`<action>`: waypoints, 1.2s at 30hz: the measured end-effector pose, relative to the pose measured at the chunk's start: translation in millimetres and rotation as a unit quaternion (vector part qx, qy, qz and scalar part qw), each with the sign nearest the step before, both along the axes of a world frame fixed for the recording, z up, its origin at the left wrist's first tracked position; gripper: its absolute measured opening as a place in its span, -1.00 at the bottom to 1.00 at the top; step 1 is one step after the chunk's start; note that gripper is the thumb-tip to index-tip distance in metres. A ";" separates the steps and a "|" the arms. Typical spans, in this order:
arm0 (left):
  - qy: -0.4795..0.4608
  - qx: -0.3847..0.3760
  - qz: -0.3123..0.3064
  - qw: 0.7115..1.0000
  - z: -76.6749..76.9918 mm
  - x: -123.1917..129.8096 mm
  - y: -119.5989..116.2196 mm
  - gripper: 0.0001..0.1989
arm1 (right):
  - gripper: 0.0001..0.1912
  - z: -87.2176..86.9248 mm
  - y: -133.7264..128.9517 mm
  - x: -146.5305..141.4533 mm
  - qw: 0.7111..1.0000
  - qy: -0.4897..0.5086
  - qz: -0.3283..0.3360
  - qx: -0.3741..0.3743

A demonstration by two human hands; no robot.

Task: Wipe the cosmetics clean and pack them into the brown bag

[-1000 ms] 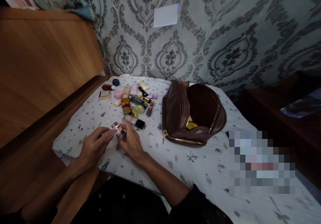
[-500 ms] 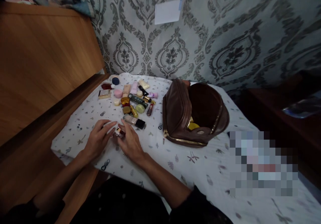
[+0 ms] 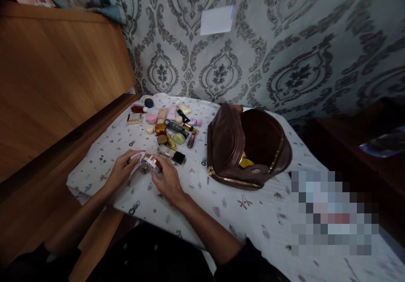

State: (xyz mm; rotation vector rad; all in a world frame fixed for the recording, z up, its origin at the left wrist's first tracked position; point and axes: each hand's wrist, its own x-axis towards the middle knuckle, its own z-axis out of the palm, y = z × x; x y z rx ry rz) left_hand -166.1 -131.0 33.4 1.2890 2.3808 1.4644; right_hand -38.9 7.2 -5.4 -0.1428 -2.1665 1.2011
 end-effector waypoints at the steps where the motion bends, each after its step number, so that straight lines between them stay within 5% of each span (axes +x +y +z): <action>1: -0.001 0.000 0.000 1.000 0.0 -0.2 -0.4 -0.68 | -0.50 0.7 -0.3 0.1 1.000 -0.001 -0.002 0.001; 16: 0.204 -0.005 -0.098 0.974 15.9 45.5 12.7 -0.72 | -0.64 16.1 13.0 26.7 0.992 -0.056 -0.032 0.104; 27: 0.046 -0.005 -0.102 0.994 7.7 33.1 15.8 -0.72 | -0.72 12.2 21.9 46.9 0.998 -0.041 -0.036 0.030; 36: 0.038 -0.020 -0.119 0.992 -4.8 50.2 13.9 -0.73 | -0.72 15.7 24.5 57.4 0.997 -0.054 -0.040 0.040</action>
